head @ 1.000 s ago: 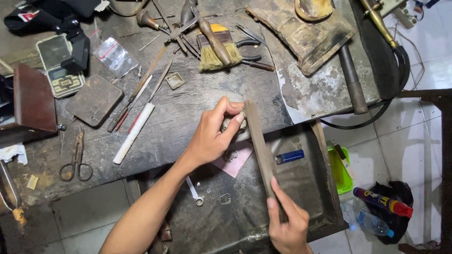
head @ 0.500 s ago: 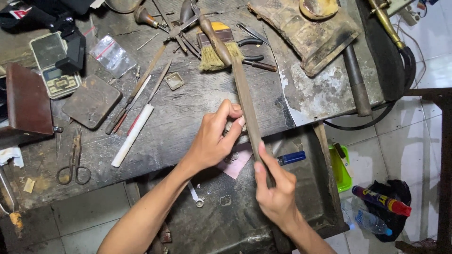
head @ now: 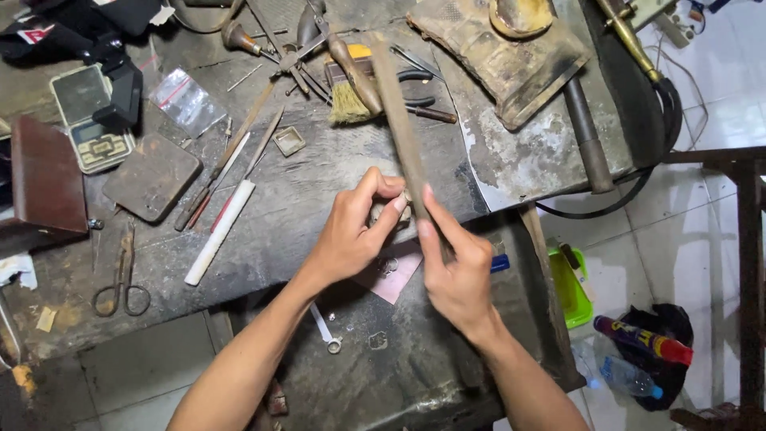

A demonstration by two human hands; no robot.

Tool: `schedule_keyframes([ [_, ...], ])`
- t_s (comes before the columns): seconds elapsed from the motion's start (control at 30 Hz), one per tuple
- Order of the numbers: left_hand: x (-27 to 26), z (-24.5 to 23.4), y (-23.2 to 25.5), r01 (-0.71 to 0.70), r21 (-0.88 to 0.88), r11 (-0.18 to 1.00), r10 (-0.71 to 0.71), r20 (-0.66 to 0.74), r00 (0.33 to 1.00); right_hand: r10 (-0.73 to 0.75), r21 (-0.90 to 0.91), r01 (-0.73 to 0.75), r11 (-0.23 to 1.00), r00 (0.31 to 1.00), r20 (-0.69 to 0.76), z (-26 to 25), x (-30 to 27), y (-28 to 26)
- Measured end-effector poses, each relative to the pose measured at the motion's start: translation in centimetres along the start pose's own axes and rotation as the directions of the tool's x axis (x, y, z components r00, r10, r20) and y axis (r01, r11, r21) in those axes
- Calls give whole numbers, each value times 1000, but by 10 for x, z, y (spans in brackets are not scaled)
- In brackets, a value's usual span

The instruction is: A person uses a jeweler's saw to cut a small metal piece, cleans the workspace with a brush, and then files the edges of the metal piece.

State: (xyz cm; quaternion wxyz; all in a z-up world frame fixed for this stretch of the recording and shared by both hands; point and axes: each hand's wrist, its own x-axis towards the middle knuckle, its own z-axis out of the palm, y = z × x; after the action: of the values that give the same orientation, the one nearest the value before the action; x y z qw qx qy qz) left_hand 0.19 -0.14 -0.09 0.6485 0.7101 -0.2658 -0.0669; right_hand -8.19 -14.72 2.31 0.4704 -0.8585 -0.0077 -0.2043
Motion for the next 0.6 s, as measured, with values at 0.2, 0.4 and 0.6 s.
schedule_keyframes([
  [0.2,-2,2,1,71,1,997,-71,48,996,72,-125,-66,990,997,38,-36,-89,10],
  [0.4,-1,2,2,92,-22,996,-90,58,994,276,-207,-282,937,959,-59,-44,-159,-4],
  [0.6,-2,2,3,23,35,999,-24,44,999,201,-182,-195,964,980,16,-35,-154,13],
])
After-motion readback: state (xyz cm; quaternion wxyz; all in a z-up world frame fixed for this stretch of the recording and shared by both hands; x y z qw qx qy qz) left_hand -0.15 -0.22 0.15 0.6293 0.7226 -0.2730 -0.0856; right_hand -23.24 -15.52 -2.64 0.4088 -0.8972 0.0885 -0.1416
